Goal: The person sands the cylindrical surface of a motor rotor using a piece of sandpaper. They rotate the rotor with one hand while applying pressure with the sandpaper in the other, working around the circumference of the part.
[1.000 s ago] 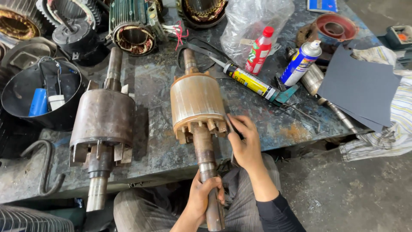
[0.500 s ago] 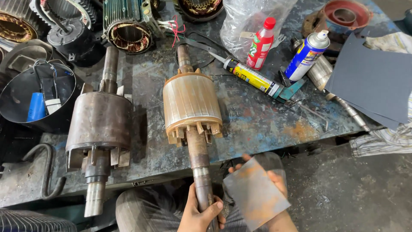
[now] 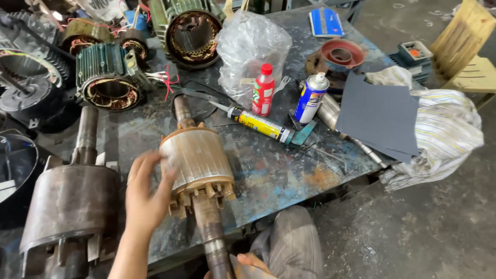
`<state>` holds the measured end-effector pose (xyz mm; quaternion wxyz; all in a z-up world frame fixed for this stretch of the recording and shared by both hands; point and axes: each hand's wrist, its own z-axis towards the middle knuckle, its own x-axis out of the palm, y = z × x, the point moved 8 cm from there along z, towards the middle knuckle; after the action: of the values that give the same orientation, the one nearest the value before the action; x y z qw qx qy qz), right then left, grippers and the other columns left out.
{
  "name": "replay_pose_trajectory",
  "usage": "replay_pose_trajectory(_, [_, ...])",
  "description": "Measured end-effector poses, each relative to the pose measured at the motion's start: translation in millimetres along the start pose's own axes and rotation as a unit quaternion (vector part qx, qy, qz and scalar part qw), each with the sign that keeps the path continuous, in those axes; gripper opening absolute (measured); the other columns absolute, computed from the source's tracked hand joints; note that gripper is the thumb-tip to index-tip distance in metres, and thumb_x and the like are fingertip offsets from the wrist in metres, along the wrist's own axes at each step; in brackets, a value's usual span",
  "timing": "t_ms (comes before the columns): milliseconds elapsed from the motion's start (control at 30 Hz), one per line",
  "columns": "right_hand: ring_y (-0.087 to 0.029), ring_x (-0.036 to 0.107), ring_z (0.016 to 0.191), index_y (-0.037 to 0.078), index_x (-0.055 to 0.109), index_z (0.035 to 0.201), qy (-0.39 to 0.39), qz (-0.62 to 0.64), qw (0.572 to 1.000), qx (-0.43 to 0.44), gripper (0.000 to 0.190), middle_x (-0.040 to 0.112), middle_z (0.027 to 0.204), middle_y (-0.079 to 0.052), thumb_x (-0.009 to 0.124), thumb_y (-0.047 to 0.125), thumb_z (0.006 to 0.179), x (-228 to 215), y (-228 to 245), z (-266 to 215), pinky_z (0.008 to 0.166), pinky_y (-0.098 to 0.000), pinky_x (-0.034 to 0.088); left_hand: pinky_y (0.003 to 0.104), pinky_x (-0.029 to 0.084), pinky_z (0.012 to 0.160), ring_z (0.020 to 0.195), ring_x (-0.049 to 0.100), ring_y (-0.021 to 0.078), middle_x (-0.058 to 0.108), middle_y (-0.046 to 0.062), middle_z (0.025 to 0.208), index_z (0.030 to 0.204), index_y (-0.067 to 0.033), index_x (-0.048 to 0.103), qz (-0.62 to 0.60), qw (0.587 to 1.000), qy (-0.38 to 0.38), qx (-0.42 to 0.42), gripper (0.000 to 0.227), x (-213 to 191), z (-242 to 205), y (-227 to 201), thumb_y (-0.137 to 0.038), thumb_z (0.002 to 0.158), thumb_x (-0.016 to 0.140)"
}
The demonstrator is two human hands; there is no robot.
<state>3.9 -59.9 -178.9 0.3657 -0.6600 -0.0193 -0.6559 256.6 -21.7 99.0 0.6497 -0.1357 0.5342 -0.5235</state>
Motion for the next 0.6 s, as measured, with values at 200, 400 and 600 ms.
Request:
replay_pose_trajectory(200, [-0.044, 0.058, 0.132, -0.003, 0.037, 0.161, -0.007, -0.038, 0.999, -0.011, 0.083, 0.05, 0.15, -0.027, 0.062, 0.046, 0.098, -5.7, -20.4, 3.2, 0.119, -0.0599, 0.051, 0.051, 0.046, 0.104, 0.128, 0.063, 0.0358, 0.071, 0.015, 0.134, 0.135, -0.0184, 0.067, 0.072, 0.981, 0.139, 0.111, 0.047, 89.4, 113.0, -20.2, -0.048, 0.098, 0.064])
replay_pose_trajectory(400, [-0.023, 0.066, 0.082, 0.0, 0.066, 0.111, -0.349, -0.192, 0.917, -0.026, 0.033, 0.065, 0.092, -0.013, 0.061, 0.032, 0.105, 82.7, -32.8, -16.3, 0.087, -0.032, 0.052, 0.058, 0.053, 0.094, 0.119, 0.064, 0.0425, 0.07, 0.019, 0.126, 0.132, -0.029, 0.069, 0.231, 0.932, 0.271, -0.072, 0.048, 98.9, 117.4, -13.2, -0.054, 0.091, 0.061])
replay_pose_trajectory(600, [-0.022, 0.063, 0.058, 0.0, 0.062, 0.107, -0.512, -0.412, 0.75, 0.077, 0.052, 0.066, 0.077, -0.014, 0.069, 0.05, 0.096, 176.9, 50.5, -93.8, 0.053, -0.0323, 0.055, 0.058, 0.051, 0.092, 0.113, 0.063, 0.0474, 0.076, 0.015, 0.122, 0.127, -0.0158, 0.068, 0.148, 0.979, 0.099, -0.096, 0.047, 68.7, 94.1, 25.4, -0.049, 0.094, 0.06])
